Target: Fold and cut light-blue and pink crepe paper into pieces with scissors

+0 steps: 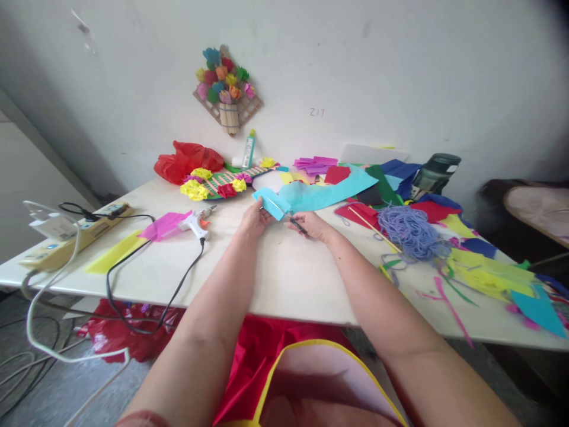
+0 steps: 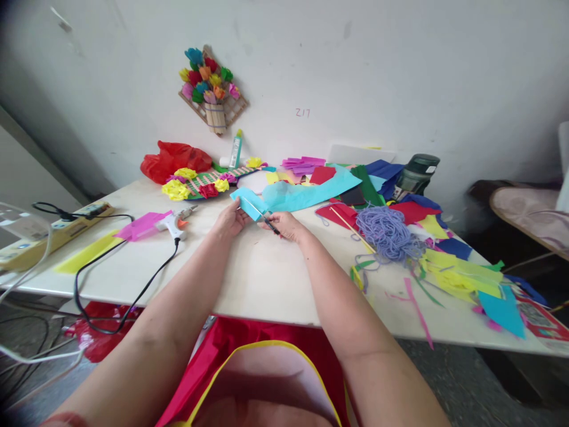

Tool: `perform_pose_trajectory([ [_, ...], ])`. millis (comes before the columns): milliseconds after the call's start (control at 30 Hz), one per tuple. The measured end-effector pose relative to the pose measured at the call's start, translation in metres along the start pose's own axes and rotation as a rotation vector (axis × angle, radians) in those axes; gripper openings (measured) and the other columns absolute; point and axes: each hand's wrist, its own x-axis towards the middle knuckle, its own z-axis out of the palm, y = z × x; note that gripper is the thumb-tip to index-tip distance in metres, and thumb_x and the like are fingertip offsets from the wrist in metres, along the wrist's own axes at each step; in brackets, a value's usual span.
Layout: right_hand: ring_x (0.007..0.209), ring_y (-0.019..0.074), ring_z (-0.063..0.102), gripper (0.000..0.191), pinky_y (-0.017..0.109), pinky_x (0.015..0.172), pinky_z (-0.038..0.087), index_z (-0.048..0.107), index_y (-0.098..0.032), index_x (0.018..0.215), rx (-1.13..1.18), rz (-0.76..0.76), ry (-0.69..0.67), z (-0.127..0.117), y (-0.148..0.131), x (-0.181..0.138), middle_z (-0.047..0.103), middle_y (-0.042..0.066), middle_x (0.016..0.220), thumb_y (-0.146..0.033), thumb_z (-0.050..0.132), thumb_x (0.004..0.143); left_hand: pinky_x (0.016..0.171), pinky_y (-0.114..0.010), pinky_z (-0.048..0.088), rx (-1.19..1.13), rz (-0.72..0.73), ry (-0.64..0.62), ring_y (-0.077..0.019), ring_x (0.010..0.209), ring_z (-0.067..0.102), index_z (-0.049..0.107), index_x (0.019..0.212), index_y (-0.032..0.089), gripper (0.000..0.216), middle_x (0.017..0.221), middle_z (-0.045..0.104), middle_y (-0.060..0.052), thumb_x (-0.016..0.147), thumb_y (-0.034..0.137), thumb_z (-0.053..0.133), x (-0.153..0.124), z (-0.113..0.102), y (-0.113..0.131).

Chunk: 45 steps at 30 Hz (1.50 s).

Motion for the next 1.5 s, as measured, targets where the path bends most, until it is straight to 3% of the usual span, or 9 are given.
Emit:
perform_pose_trajectory([
  [367,0.03,0.0027,0.032,0.027,0.016,0.029,0.024,0.056,-0.014,0.069,0.025,0.028,0.051,0.002,0.001,0.004,0.043,-0.011,0.038,-0.033,0.073,0.058,0.077,-0.036,0.051,-0.037,-0.01,0.042,-0.0199,0.075,0.066,0.057,0.089,0.011,0.026,0.072,0.067,-0.01,0.087,0.033,0.043,0.002,-0.002,0.0],
  [633,0.03,0.0025,0.036,0.024,0.015,0.03,0.029,0.055,-0.014,0.07,0.03,0.069,0.021,0.002,-0.005,-0.002,0.047,-0.009,0.039,-0.03,0.071,0.064,0.076,-0.037,0.051,-0.025,-0.039,0.062,-0.021,0.076,0.066,0.058,0.091,0.011,0.029,0.072,0.066,-0.011,0.087,0.035,0.042,-0.001,0.001,0.002],
  [933,0.029,0.0045,0.041,0.03,0.015,0.029,0.033,0.048,-0.015,0.086,0.093,0.09,0.004,-0.001,-0.007,-0.005,0.052,-0.009,0.041,-0.027,0.069,0.069,0.076,-0.036,0.051,-0.01,-0.04,0.025,-0.0207,0.075,0.066,0.058,0.092,0.011,0.03,0.074,0.067,-0.012,0.087,0.035,0.041,-0.003,0.003,0.002],
  [1167,0.03,0.0058,0.046,0.022,0.015,0.03,0.036,0.051,-0.014,0.08,0.116,0.056,-0.067,-0.004,-0.004,-0.004,0.056,-0.005,0.045,-0.029,0.065,0.073,0.077,-0.034,0.05,-0.004,-0.058,0.016,-0.0197,0.074,0.066,0.056,0.099,0.01,0.031,0.075,0.068,-0.011,0.087,0.035,0.041,-0.005,0.006,0.001],
  [1500,0.03,0.0049,0.043,0.024,0.015,0.03,0.032,0.052,-0.014,0.074,0.071,0.058,-0.02,-0.003,-0.005,-0.004,0.055,-0.005,0.044,-0.033,0.067,0.071,0.078,-0.037,0.05,0.012,-0.054,-0.009,-0.0213,0.078,0.066,0.057,0.087,0.012,0.028,0.072,0.067,-0.011,0.087,0.034,0.042,-0.006,0.007,-0.002],
])
